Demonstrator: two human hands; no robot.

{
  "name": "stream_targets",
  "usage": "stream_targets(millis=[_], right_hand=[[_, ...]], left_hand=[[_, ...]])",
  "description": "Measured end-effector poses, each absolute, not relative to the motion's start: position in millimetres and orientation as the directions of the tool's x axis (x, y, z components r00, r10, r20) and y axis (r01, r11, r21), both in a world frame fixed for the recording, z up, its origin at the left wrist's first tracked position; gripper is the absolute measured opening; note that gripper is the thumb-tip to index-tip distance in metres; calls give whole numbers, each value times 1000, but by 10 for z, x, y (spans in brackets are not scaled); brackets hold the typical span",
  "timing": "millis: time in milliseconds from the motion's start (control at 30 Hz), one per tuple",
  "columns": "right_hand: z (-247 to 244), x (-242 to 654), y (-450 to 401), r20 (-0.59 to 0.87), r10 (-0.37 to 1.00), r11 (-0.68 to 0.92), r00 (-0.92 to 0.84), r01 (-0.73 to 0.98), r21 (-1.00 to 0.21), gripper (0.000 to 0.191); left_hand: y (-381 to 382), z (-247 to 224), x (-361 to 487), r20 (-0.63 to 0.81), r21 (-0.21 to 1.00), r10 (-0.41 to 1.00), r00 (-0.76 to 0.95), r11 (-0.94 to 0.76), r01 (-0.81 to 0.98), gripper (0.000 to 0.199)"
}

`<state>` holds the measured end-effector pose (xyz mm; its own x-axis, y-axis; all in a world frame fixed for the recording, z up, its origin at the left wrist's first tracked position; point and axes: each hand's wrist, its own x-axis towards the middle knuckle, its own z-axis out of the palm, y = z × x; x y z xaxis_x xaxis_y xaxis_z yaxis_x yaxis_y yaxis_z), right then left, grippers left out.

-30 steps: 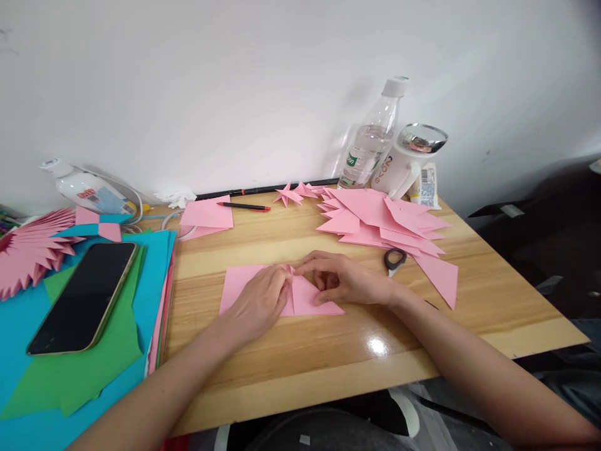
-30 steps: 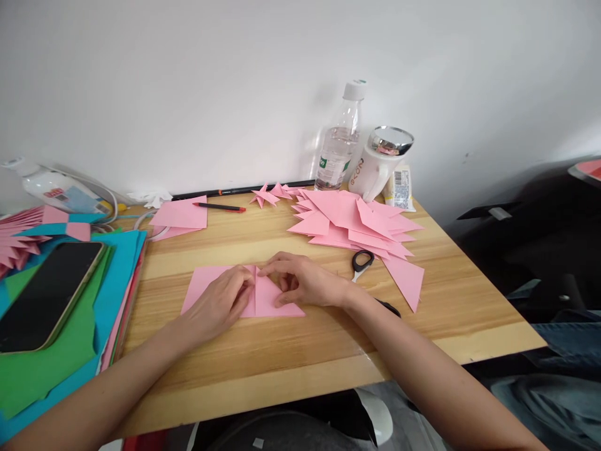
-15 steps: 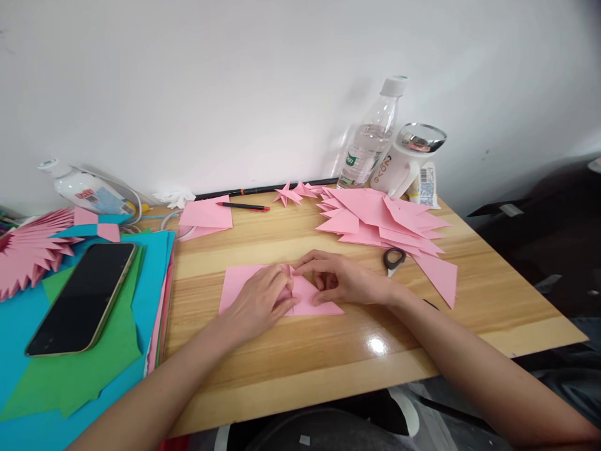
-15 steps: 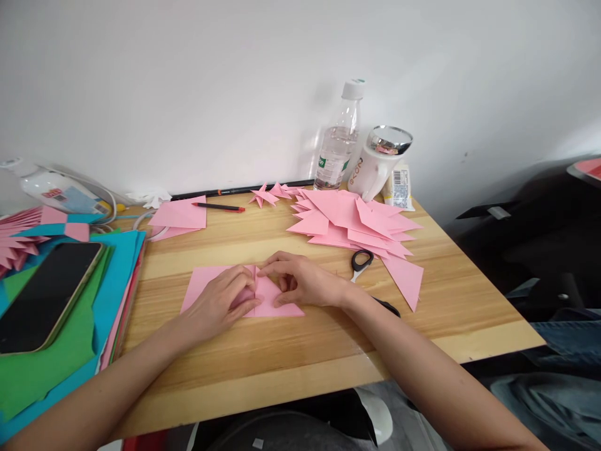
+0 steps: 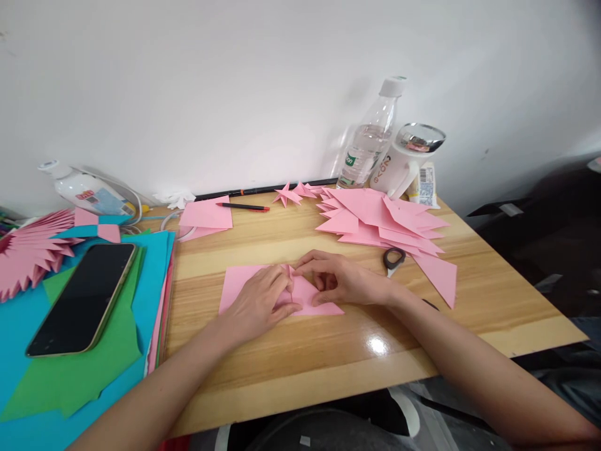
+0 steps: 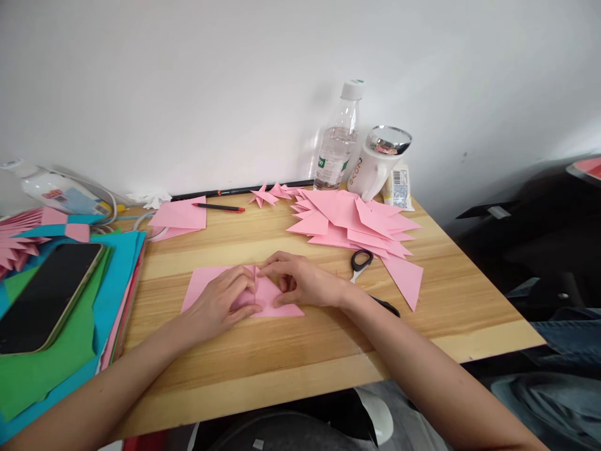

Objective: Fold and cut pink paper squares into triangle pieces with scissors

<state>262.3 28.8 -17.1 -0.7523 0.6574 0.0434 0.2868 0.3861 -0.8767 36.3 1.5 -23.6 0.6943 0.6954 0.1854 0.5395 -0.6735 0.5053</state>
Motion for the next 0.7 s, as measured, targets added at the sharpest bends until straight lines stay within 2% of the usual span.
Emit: stream_targets(millis=[500, 700], right_hand=[[-161, 2628, 285, 56, 652, 395, -756, 275, -877, 42], [-150, 2635, 280, 57, 659, 446, -750, 330, -832, 39]], left_hand=[[19, -272, 352, 230, 503, 704, 672, -677, 537, 24], [23, -251, 358, 233, 495, 689, 686, -691, 526, 24]])
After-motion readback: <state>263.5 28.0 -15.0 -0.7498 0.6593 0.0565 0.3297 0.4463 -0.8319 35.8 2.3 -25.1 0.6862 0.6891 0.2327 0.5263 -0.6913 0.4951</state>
